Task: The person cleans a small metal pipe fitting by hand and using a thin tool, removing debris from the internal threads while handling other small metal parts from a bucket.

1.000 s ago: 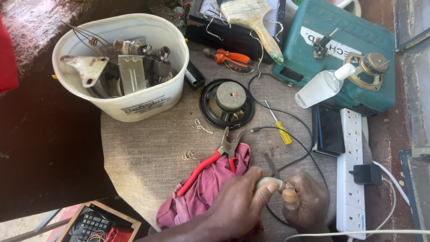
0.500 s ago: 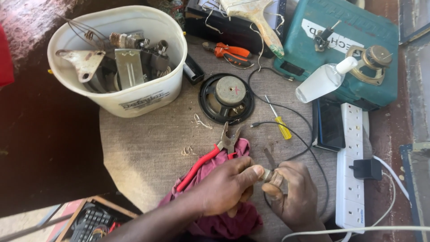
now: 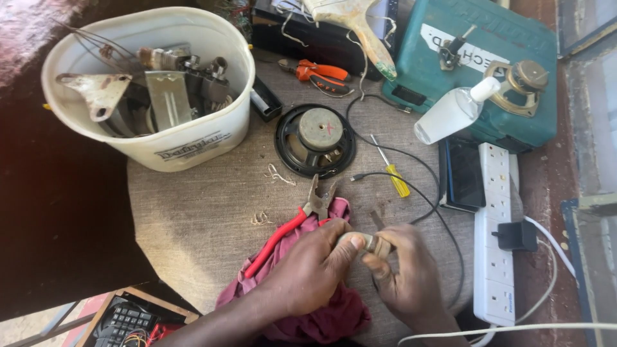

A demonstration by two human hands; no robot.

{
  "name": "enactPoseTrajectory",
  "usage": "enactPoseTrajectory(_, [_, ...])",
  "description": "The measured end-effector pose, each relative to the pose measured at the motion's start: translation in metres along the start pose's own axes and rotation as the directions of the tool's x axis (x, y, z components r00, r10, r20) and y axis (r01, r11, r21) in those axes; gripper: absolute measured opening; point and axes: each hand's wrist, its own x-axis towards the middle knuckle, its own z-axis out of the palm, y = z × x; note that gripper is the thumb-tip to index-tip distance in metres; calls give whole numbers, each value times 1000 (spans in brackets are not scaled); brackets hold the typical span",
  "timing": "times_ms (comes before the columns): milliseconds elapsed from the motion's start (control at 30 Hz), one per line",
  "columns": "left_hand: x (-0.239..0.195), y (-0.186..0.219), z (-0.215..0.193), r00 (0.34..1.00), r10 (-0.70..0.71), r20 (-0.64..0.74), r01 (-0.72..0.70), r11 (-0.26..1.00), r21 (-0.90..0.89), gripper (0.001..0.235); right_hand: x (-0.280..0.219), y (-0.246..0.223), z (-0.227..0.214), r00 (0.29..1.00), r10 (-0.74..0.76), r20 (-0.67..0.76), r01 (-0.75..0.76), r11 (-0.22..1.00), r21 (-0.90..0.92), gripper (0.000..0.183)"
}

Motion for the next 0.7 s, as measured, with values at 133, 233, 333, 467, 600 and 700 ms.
enactPoseTrajectory(133, [5, -22, 8, 943, 315, -103, -255, 888, 384, 34, -7, -3, 7, 463, 619, 635, -854, 118, 507, 64])
enactPoseTrajectory(233, [4, -15, 7, 950, 292, -108, -228, 889, 397, 31, -7, 1, 6, 711, 563, 420, -698, 495, 517, 50])
enactPoseTrajectory(333, [0, -7, 1, 971, 216, -105, -166, 919, 357, 32, -3, 0, 4, 994, 103, 37, -104, 994, 20, 36])
enactPoseTrajectory(467, [5, -9, 0, 958, 272, -85, -195, 842, 502, 32, -14, 10, 8, 656, 593, 466, -752, 562, 344, 54])
enactPoseTrajectory(600, [7, -16, 0, 949, 308, -73, -236, 843, 484, 31, -5, 6, 7, 384, 359, 851, -777, -372, 508, 66])
enactPoseTrajectory(700, [-1, -2, -7, 974, 193, -121, -119, 882, 456, 35, -6, 6, 10, 964, 214, 158, -239, 958, 158, 53])
